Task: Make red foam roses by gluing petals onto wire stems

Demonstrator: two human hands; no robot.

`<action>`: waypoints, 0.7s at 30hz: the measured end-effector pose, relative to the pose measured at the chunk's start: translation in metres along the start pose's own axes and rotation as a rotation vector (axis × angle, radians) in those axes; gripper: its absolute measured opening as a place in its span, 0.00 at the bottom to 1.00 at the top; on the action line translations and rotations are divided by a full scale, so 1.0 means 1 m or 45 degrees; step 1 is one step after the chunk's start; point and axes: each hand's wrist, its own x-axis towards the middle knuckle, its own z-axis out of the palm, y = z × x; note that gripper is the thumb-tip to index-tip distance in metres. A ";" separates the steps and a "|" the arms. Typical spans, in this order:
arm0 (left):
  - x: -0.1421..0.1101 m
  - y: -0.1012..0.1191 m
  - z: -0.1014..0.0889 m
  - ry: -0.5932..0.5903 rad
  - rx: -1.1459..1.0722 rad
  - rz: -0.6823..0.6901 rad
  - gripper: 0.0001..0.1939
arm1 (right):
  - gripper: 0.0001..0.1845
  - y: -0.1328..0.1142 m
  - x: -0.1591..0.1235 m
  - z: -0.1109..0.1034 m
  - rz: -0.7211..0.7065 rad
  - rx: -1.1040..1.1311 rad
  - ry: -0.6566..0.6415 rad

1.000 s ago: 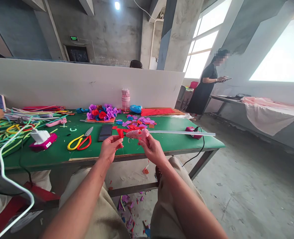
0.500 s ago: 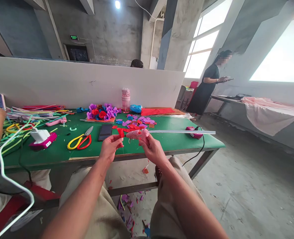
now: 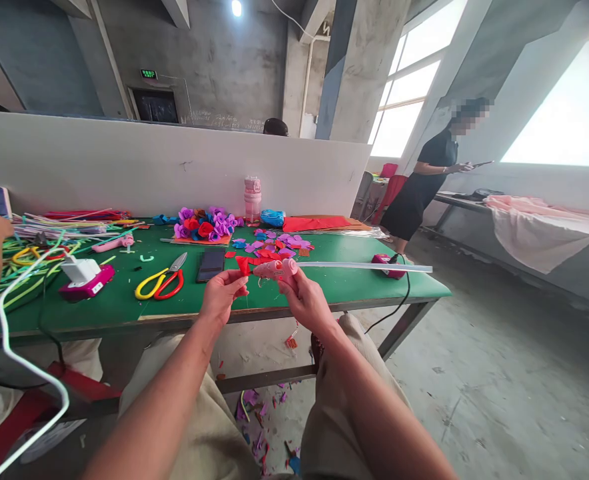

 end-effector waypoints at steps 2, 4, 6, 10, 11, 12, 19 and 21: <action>0.000 0.000 0.000 -0.003 -0.003 -0.003 0.19 | 0.17 0.000 0.000 0.000 -0.006 -0.011 -0.003; 0.000 0.000 0.000 -0.002 -0.008 -0.010 0.20 | 0.17 -0.001 0.000 0.000 -0.007 -0.019 -0.004; -0.001 0.001 0.001 0.000 -0.011 -0.012 0.20 | 0.17 -0.001 0.000 0.000 -0.007 -0.029 -0.005; -0.002 0.002 0.001 -0.009 -0.007 -0.007 0.19 | 0.17 -0.002 0.000 -0.001 -0.005 -0.042 0.001; -0.002 0.002 0.001 -0.011 -0.005 -0.007 0.19 | 0.17 -0.002 0.000 -0.001 -0.004 -0.043 0.004; -0.002 0.002 0.001 -0.012 -0.003 -0.008 0.20 | 0.17 -0.003 0.000 -0.001 -0.004 -0.043 0.007; -0.001 0.000 0.000 -0.007 -0.012 -0.010 0.19 | 0.16 -0.003 0.000 -0.001 -0.007 -0.070 0.004; 0.000 0.000 0.000 -0.009 -0.019 -0.007 0.18 | 0.17 -0.003 0.000 -0.001 -0.005 -0.073 0.002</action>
